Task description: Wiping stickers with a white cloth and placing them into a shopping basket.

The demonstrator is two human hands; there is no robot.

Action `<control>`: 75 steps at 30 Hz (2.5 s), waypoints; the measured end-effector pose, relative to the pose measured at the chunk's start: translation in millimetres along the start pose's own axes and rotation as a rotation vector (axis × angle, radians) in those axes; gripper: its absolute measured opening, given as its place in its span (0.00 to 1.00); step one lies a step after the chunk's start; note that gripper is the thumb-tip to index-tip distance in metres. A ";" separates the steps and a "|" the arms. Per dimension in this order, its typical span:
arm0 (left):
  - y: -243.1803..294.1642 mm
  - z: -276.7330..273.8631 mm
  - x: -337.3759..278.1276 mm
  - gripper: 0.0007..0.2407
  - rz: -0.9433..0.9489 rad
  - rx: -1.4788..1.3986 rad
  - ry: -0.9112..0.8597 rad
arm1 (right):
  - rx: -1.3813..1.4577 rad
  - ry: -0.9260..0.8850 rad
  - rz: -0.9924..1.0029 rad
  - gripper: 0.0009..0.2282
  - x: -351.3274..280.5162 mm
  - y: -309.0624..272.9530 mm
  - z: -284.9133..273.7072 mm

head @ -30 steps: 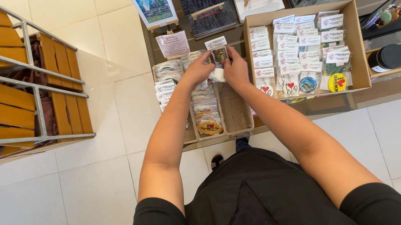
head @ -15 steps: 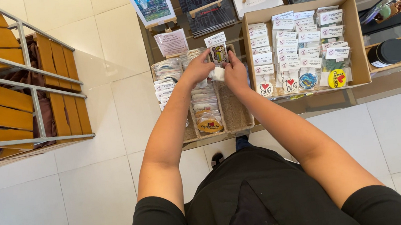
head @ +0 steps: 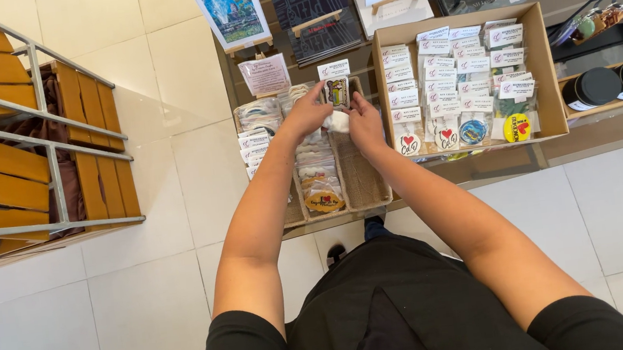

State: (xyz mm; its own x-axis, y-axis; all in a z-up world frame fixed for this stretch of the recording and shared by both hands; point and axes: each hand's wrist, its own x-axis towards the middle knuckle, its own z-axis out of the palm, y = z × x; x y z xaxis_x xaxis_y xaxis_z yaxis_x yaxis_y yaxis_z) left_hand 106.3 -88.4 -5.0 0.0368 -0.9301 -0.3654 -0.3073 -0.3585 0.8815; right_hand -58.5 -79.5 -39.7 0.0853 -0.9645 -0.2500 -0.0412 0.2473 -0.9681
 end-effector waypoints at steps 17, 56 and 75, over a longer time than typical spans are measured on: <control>26.5 -2.7 -102.1 0.25 0.092 -0.276 0.085 | -0.014 0.037 0.009 0.19 -13.3 3.1 -9.8; -4.7 218.1 -402.5 0.26 0.331 0.157 -0.445 | 0.441 0.073 0.165 0.09 -400.4 62.1 -218.0; -116.2 353.6 -492.7 0.15 0.047 -0.002 -0.559 | 0.532 0.414 0.383 0.07 -566.1 210.7 -354.0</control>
State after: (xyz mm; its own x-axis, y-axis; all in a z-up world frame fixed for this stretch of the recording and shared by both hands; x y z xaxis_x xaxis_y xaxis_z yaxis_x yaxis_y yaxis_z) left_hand -212.4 439.8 -33.1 -0.4868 -0.7616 -0.4277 -0.2941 -0.3182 0.9013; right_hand -467.9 485.7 -95.5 -0.2217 -0.7331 -0.6430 0.4994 0.4810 -0.7206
